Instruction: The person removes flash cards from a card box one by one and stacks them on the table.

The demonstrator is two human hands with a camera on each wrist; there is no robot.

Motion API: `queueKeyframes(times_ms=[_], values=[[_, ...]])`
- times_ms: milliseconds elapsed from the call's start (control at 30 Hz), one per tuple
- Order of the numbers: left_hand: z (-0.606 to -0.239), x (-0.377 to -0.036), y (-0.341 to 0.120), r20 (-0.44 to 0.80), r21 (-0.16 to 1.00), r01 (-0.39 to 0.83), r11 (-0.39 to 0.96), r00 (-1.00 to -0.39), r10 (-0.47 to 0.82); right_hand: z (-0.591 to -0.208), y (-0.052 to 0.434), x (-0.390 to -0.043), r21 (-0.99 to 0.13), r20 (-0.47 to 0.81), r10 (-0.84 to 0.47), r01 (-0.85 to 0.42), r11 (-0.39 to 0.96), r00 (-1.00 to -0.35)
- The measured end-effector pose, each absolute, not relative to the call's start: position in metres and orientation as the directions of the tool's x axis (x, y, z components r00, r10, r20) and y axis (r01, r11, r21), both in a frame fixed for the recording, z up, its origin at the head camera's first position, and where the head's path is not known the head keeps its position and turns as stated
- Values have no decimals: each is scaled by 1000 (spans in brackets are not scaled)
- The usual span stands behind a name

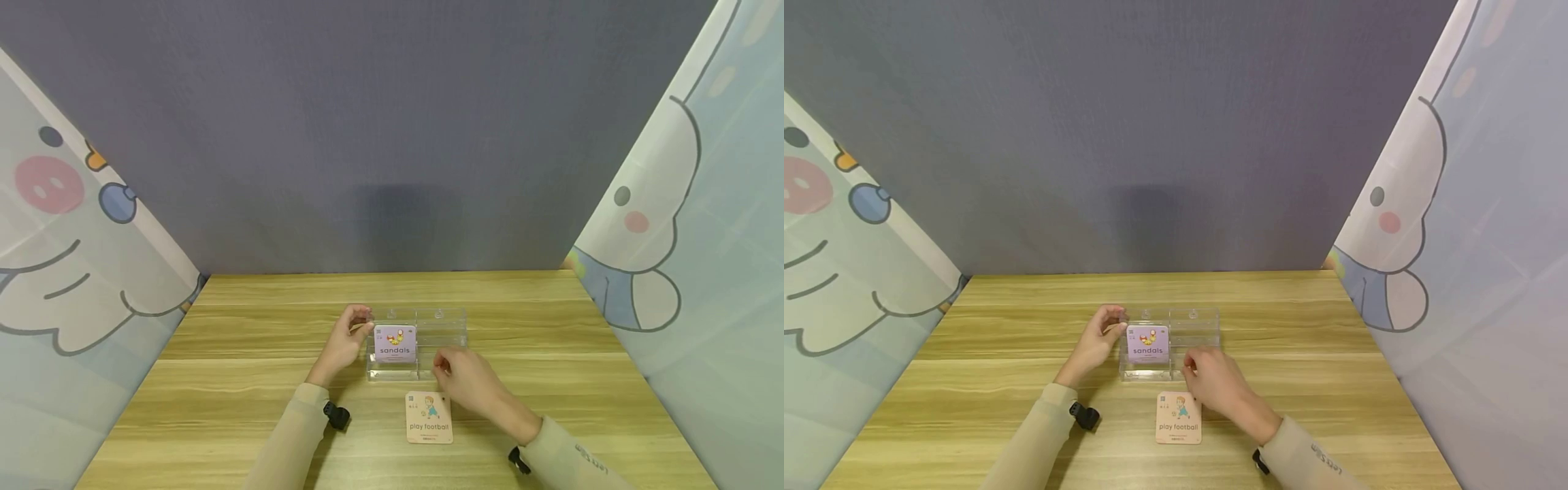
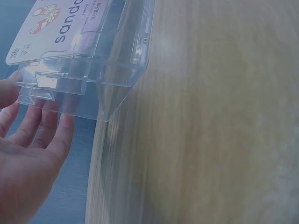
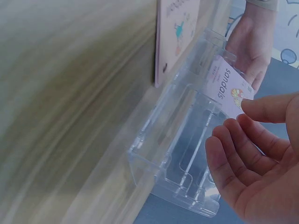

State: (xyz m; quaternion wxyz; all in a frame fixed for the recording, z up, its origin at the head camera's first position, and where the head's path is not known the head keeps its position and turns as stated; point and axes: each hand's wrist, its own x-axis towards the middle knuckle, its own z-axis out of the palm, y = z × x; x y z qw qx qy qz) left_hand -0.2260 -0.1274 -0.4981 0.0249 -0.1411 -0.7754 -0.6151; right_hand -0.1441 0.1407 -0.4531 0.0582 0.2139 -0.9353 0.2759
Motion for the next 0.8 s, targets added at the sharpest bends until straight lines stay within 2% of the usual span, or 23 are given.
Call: queueKeyframes(times_ms=[200, 467, 800], values=[[-499, -227, -127, 225, 945, 262, 196, -956, 190, -448, 140, -150, -493, 254, -355, -437, 753, -899], [-500, -226, -127, 217, 949, 252, 188, -958, 190, -439, 140, -157, -563, 245, -301, -388, 730, -922], [-500, -228, -127, 219, 946, 259, 196, -955, 201, -430, 144, -166, -595, 291, -264, -390, 703, -920]])
